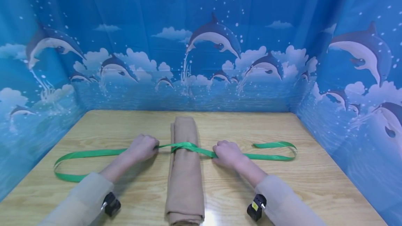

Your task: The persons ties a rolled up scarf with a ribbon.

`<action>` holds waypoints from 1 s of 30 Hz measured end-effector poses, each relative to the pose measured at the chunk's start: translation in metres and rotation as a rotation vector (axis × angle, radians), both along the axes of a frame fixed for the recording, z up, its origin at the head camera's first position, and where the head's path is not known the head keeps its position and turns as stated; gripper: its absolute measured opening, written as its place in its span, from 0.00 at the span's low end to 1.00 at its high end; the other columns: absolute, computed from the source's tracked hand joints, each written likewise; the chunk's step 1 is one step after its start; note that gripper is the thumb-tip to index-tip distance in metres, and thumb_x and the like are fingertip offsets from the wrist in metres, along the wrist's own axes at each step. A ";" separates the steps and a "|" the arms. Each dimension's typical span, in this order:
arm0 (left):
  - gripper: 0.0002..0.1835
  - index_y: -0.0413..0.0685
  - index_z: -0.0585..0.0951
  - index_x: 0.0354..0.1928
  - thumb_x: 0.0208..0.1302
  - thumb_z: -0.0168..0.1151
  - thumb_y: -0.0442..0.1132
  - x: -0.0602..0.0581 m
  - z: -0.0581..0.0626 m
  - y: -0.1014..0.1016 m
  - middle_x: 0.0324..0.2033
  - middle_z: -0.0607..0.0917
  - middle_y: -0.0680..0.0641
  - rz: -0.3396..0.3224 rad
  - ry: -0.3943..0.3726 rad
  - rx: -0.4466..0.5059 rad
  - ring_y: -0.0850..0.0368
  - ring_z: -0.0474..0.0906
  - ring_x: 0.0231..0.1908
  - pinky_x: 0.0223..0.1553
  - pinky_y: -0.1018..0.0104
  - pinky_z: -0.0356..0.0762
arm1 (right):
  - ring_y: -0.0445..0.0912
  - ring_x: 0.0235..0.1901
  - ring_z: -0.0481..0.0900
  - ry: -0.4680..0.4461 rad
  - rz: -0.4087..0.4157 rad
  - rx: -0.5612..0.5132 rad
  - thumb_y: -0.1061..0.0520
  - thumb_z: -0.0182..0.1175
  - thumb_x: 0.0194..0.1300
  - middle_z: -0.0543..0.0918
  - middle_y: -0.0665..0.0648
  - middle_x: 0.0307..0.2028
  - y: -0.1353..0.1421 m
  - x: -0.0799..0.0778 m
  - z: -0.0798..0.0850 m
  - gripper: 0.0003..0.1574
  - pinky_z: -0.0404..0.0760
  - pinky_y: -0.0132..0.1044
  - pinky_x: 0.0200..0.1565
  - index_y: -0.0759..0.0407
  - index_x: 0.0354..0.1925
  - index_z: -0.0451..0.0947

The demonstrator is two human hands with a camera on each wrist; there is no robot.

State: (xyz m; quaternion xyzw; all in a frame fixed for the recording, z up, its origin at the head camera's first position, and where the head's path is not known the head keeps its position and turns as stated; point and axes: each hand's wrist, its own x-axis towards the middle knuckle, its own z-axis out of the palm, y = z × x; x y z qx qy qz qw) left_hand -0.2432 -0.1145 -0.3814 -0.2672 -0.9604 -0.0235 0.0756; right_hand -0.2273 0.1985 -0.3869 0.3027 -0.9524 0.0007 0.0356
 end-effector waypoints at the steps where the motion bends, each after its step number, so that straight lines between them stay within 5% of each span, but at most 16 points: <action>1: 0.13 0.50 0.73 0.15 0.55 0.59 0.32 0.000 0.000 0.000 0.12 0.71 0.54 0.005 0.003 -0.006 0.59 0.66 0.17 0.32 0.55 0.71 | 0.43 0.22 0.65 0.015 0.003 0.006 0.51 0.65 0.54 0.65 0.48 0.20 -0.001 0.000 -0.001 0.14 0.66 0.37 0.20 0.53 0.22 0.70; 6: 0.15 0.51 0.71 0.15 0.58 0.57 0.35 -0.001 0.001 -0.001 0.12 0.69 0.54 0.019 0.019 -0.029 0.59 0.65 0.17 0.31 0.56 0.70 | 0.44 0.20 0.66 0.095 0.020 0.020 0.57 0.61 0.53 0.65 0.49 0.18 -0.002 -0.002 -0.004 0.11 0.66 0.38 0.17 0.54 0.19 0.69; 14: 0.16 0.51 0.70 0.14 0.60 0.55 0.36 -0.003 0.002 -0.002 0.12 0.68 0.55 0.026 0.031 -0.049 0.59 0.63 0.16 0.26 0.61 0.63 | 0.45 0.21 0.68 0.137 -0.021 0.060 0.41 0.62 0.55 0.68 0.49 0.20 -0.011 -0.001 -0.004 0.19 0.67 0.38 0.18 0.54 0.24 0.71; 21: 0.17 0.51 0.69 0.12 0.58 0.57 0.35 -0.003 0.002 -0.002 0.12 0.69 0.54 0.026 0.042 -0.051 0.58 0.64 0.17 0.28 0.59 0.65 | 0.46 0.19 0.70 0.237 -0.009 0.012 0.61 0.59 0.51 0.70 0.51 0.18 -0.015 -0.002 -0.004 0.08 0.69 0.40 0.15 0.57 0.19 0.72; 30: 0.13 0.47 0.73 0.12 0.51 0.57 0.29 -0.002 0.003 -0.008 0.13 0.70 0.51 0.014 0.102 -0.057 0.55 0.67 0.18 0.27 0.58 0.69 | 0.48 0.17 0.73 0.226 -0.079 0.010 0.68 0.53 0.53 0.71 0.53 0.16 0.003 -0.006 -0.003 0.13 0.71 0.42 0.16 0.57 0.16 0.69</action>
